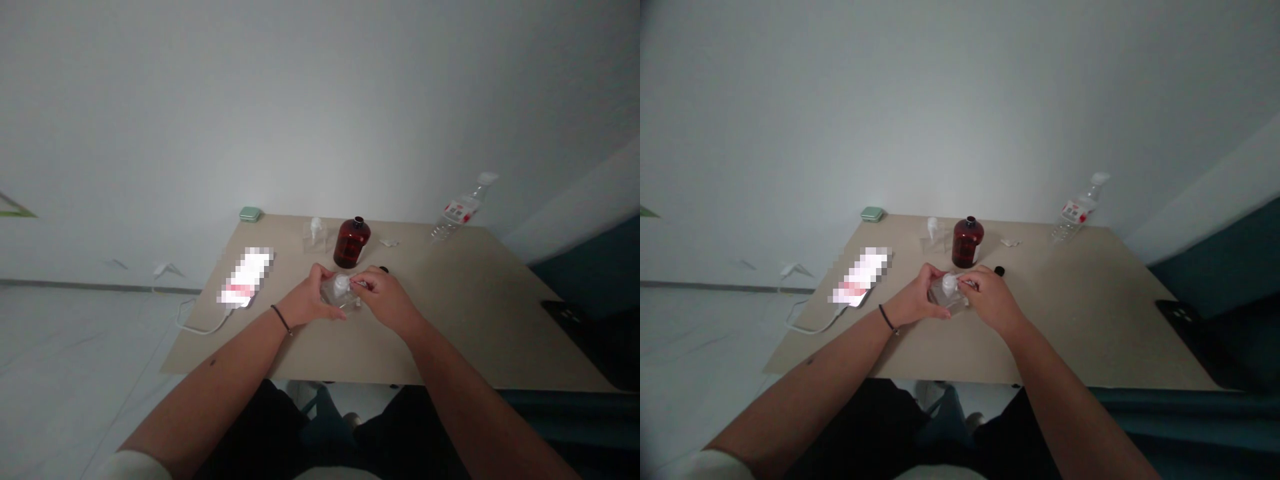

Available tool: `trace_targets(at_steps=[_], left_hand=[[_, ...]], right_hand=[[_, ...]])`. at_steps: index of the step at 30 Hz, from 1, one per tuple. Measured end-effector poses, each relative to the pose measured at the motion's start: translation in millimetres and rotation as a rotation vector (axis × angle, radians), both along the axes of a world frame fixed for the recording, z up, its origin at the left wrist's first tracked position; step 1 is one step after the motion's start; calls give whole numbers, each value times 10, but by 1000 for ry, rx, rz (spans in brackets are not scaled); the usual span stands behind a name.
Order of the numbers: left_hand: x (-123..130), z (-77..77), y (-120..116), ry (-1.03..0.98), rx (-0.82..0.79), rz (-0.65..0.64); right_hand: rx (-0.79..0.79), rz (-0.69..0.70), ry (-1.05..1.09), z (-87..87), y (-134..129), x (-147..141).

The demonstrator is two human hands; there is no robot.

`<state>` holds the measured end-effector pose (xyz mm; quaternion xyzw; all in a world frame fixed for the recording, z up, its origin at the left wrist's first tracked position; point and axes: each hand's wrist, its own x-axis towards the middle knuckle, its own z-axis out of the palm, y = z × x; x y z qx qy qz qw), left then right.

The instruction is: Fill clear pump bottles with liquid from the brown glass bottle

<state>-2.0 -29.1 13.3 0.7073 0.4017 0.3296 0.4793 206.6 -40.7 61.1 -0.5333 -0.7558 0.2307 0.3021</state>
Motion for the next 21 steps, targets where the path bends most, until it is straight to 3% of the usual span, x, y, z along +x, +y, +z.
trace_targets(at_steps=[6, 11, 17, 21], left_hand=[[-7, 1, 65, -180, 7, -68], [-76, 19, 96, -137, 8, -51], [-109, -25, 203, -392, -136, -168], [-163, -63, 268, -350, -75, -18]], right_hand=[[-36, 53, 178, -179, 135, 67], [-119, 144, 282, -236, 242, 103], [-246, 139, 239, -117, 263, 149], [-159, 88, 146, -4, 121, 143]])
